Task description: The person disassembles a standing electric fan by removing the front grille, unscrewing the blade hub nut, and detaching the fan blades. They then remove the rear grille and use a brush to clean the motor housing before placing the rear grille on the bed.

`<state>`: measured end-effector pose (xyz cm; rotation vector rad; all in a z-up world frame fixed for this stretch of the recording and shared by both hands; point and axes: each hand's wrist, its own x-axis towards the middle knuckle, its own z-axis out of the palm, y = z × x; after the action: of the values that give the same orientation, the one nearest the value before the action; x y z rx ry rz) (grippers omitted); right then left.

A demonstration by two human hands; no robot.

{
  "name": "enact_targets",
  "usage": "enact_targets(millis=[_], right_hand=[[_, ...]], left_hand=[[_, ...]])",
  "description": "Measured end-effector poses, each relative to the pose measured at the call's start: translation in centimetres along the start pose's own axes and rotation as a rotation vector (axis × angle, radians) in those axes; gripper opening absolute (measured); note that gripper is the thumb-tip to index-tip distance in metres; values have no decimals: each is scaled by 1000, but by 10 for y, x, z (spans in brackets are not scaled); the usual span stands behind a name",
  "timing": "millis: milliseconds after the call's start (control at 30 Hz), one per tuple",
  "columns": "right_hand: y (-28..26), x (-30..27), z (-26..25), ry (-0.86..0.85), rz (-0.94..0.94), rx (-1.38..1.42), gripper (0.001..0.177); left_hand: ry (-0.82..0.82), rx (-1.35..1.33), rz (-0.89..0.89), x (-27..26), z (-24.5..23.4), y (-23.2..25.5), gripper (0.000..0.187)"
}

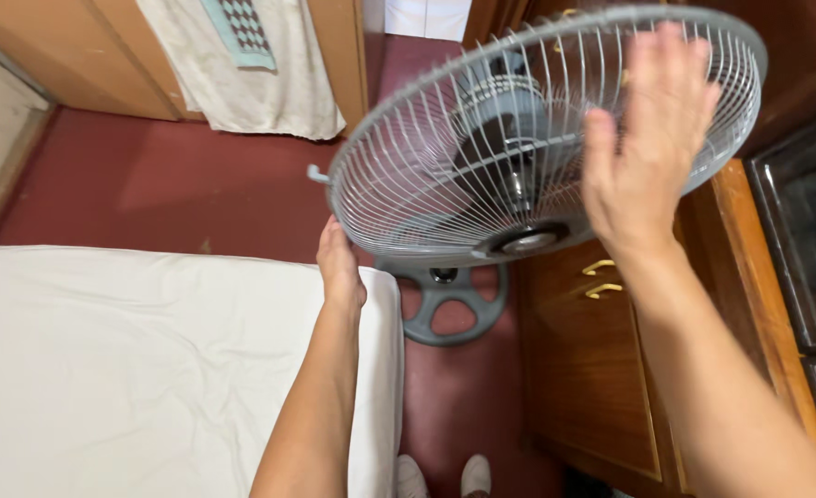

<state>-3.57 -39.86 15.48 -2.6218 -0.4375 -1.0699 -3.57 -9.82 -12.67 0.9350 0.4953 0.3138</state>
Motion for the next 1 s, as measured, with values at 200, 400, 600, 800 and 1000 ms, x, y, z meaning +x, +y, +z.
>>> enact_targets(millis=[200,400,600,800,1000], right_hand=[[60,-113,51,165,154,336,58],[144,-241,172,200,1052,1166,52],[215,-311,293,-122,1557,1525,40],[230,-295,348,53,1519,1808,39],[218,-291,378,26,1441,2060,37]], left_hand=[[7,-176,-318,4,-13,-73,68],[-40,-332,-357,10,-2,-147,79],[-141,-578,-317,8,19,-195,69],[-119,-711,-342,20,35,-240,64],[-194,-694,-211,69,13,-296,42]])
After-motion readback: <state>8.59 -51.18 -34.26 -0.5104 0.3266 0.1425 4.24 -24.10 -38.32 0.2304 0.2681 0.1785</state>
